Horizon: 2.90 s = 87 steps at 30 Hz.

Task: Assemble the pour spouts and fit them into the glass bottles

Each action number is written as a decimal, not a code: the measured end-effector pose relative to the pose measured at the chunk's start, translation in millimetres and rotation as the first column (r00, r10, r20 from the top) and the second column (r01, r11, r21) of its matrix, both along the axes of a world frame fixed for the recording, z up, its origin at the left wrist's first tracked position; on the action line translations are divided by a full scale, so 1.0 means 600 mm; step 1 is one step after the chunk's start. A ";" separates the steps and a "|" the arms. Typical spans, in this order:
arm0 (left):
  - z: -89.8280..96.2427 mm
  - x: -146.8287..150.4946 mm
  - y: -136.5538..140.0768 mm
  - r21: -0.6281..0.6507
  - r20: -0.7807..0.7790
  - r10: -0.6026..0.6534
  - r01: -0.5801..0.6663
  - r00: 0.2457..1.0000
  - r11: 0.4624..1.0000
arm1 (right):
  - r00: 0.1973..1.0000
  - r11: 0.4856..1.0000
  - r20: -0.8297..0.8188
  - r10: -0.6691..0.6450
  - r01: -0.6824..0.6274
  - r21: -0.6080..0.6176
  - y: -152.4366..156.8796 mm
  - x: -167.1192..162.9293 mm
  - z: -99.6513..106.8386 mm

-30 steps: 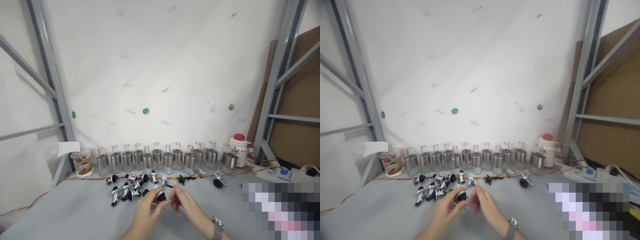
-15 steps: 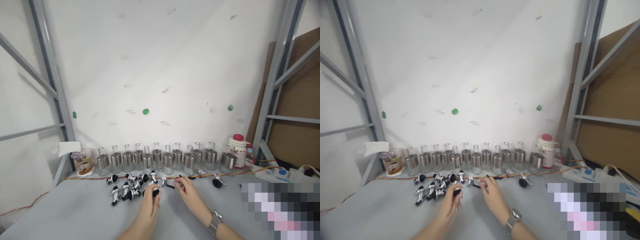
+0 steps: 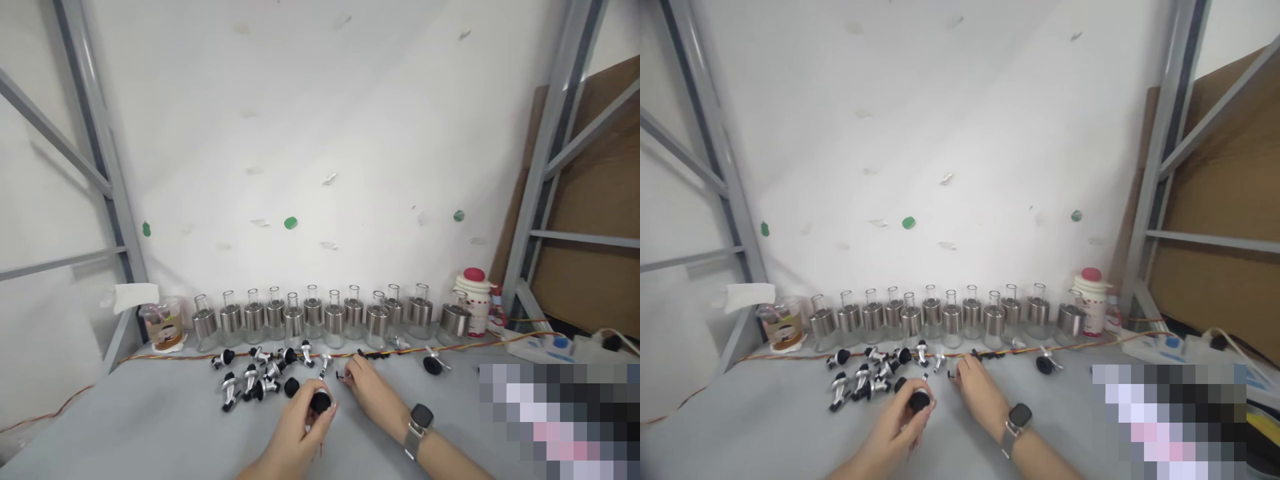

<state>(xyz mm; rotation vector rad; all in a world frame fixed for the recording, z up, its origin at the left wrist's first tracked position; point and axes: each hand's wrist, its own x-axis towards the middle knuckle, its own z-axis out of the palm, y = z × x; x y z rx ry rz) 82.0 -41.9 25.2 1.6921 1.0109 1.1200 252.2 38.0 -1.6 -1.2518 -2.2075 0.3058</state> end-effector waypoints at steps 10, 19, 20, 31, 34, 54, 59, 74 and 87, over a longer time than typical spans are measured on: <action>-0.004 0.003 0.013 -0.133 0.380 -0.063 0.122 0.923 0.984 | 0.980 0.982 -0.186 -0.065 0.029 -0.186 -0.018 0.005 0.004; 0.026 -0.023 0.015 -0.391 0.759 -0.053 0.519 0.649 0.760 | 0.705 0.770 -0.705 -0.084 -0.403 -0.495 -0.012 0.008 0.030; 0.024 -0.023 0.015 -0.389 0.755 -0.051 0.510 0.654 0.768 | 0.689 0.754 -0.719 -0.092 -0.424 -0.503 -0.013 0.007 0.032; 0.012 -0.010 0.017 -0.446 0.640 0.061 0.306 0.766 0.841 | 0.624 0.756 -0.757 -0.193 -0.398 -0.520 -0.021 0.005 0.046; 0.014 -0.010 0.019 -0.439 0.634 0.066 0.288 0.771 0.851 | 0.643 0.841 -0.745 -0.178 -0.294 -0.454 -0.012 0.009 0.043; 0.002 -0.007 0.034 -0.593 0.430 0.358 -0.039 0.829 0.804 | 0.524 0.738 -0.847 -0.093 -0.535 -0.412 -0.039 -0.008 0.051; -0.009 0.000 0.037 -0.593 0.416 0.287 0.018 0.863 0.805 | 0.445 0.695 -0.896 -0.006 -0.642 -0.323 -0.045 -0.015 0.048; -0.018 0.002 0.017 -0.460 0.510 0.006 0.267 0.860 0.847 | 0.354 0.627 -0.930 0.099 -0.748 -0.218 -0.057 -0.022 0.047; -0.018 -0.001 0.016 -0.389 0.333 -0.120 0.253 0.935 0.886 | 0.537 0.728 -0.838 0.098 -0.613 -0.308 -0.070 -0.022 0.060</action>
